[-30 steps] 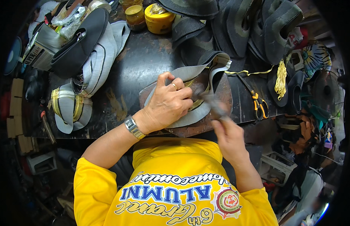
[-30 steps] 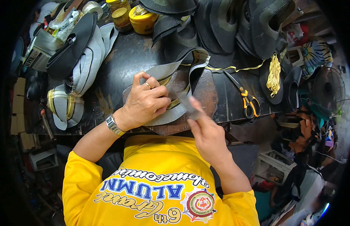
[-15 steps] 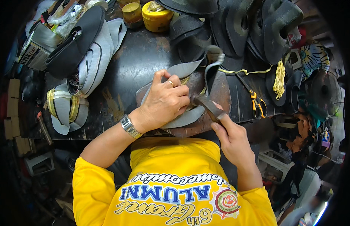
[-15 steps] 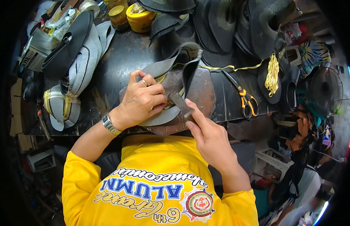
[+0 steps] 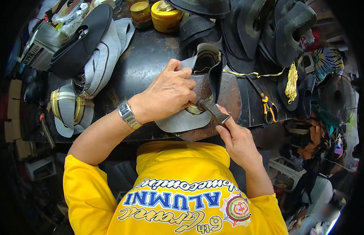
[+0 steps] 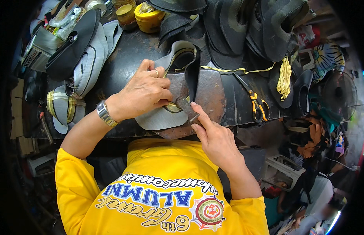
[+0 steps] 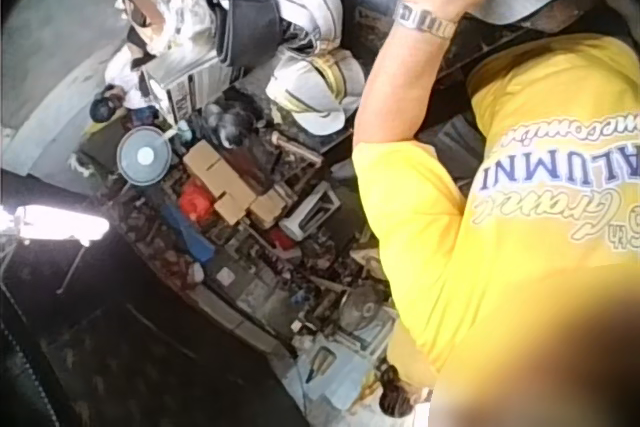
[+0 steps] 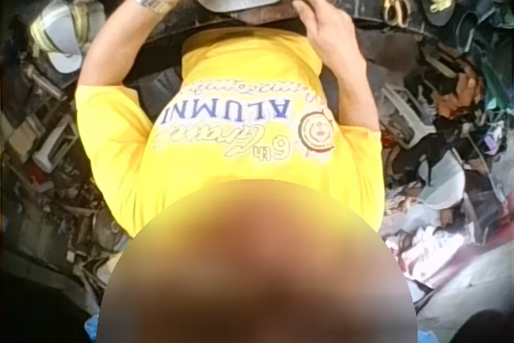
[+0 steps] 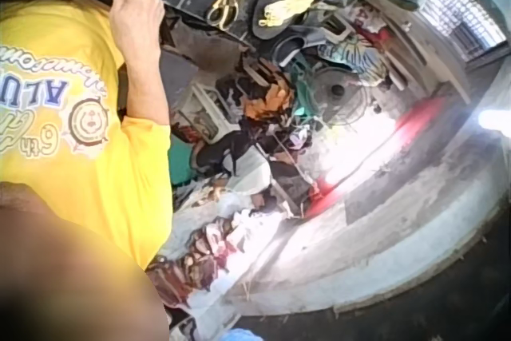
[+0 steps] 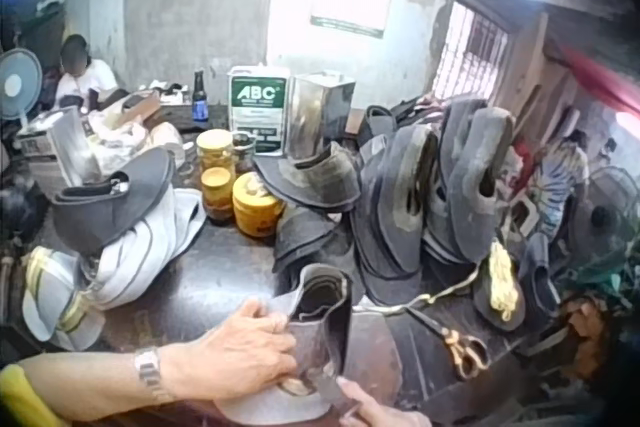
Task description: The person repairs a black slipper by hand, using a hammer to tap and shape the sole and upper edges. They repeatedly adjust the slipper on a wooden block, hammer different sections, and flip the slipper to work on multiple areas.
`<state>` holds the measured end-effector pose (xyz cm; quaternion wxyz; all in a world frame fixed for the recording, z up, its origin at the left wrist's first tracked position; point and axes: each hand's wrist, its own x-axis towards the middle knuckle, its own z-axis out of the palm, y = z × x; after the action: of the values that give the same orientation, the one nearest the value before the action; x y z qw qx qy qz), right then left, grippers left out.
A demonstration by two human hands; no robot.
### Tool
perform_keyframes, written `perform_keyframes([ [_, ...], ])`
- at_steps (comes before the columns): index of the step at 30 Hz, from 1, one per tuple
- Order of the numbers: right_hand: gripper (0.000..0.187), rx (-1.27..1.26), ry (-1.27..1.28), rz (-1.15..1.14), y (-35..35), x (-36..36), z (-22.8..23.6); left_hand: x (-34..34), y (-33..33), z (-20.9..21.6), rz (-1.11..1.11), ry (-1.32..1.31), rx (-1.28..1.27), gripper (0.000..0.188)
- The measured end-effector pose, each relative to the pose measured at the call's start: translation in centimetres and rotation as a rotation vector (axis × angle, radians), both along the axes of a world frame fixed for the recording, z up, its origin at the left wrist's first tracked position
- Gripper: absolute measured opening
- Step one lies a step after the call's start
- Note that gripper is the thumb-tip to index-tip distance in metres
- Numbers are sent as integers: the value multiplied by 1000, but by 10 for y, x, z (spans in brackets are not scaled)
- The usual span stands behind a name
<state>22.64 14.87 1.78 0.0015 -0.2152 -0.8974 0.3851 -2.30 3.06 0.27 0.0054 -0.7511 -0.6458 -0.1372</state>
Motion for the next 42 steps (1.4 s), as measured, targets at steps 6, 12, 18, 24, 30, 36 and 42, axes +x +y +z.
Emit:
perform_keyframes([
  [6,53,-13,95,-78,0,2,3,4,-6,-11,-78,42,181,4],
  [12,51,75,-20,-9,-3,-6,17,3,-6,-16,-115,50,223,10],
  [18,42,-12,102,-38,4,-14,31,0,-7,-19,-108,55,205,6],
  [24,52,19,-92,78,0,-15,8,-5,0,-15,-140,-2,249,5],
  [30,47,-96,25,9,1,1,28,10,-3,13,-113,127,-38,7],
  [36,54,-105,133,-50,0,29,43,60,-14,18,233,-222,-118,10],
  [42,56,-87,-22,-190,13,29,11,75,22,-19,361,-210,66,7],
])
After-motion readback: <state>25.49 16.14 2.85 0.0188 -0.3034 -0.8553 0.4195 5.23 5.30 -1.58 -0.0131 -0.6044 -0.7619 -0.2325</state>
